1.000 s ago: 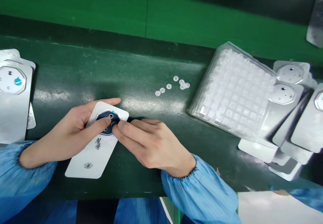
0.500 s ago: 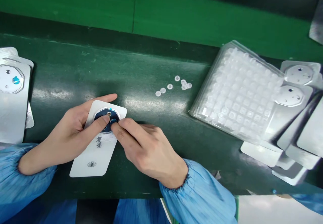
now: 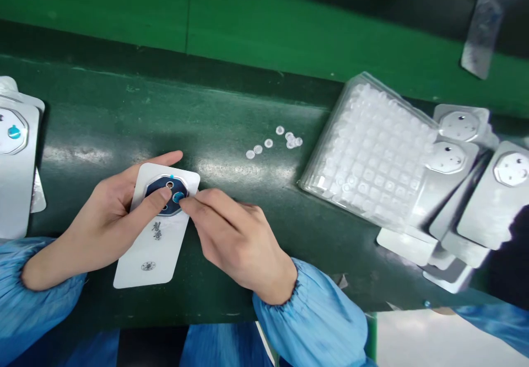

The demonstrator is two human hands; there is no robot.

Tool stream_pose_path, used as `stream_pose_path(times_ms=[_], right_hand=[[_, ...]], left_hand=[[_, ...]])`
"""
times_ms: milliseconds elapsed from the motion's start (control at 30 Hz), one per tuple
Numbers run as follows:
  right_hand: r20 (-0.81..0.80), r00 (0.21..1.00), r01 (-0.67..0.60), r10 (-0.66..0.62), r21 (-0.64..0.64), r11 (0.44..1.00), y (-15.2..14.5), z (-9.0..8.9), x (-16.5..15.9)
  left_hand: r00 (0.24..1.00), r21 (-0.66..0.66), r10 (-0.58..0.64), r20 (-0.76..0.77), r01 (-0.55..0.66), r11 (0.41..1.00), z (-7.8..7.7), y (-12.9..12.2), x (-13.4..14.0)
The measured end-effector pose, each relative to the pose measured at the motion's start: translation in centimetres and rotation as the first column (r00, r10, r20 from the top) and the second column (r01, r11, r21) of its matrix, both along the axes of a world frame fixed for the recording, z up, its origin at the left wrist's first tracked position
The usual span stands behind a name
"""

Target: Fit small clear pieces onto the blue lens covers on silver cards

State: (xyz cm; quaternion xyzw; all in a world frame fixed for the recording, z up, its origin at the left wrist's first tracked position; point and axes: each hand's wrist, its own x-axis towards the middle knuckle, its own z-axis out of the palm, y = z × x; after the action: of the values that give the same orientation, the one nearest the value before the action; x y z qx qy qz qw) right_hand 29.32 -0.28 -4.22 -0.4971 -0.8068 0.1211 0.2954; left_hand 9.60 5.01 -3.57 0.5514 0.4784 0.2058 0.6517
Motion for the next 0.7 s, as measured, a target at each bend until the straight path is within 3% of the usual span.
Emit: stream_pose_path(times_ms=[167,700], right_hand=[[-0.153,0.983,0.099,-0.098,-0.003,0.995,0.2,-0.1,-0.3],[-0.158,0.979,0.13,-0.129,-0.006,0.991,0.4,-0.6,-1.4]], left_hand=[[1.0,-0.017,0.011,-0.02,-0.011,1.0,0.1,0.0,0.2],[1.0,0.012,-0.022,0.002,0.022,1.0,0.0,-0.2,0.0]])
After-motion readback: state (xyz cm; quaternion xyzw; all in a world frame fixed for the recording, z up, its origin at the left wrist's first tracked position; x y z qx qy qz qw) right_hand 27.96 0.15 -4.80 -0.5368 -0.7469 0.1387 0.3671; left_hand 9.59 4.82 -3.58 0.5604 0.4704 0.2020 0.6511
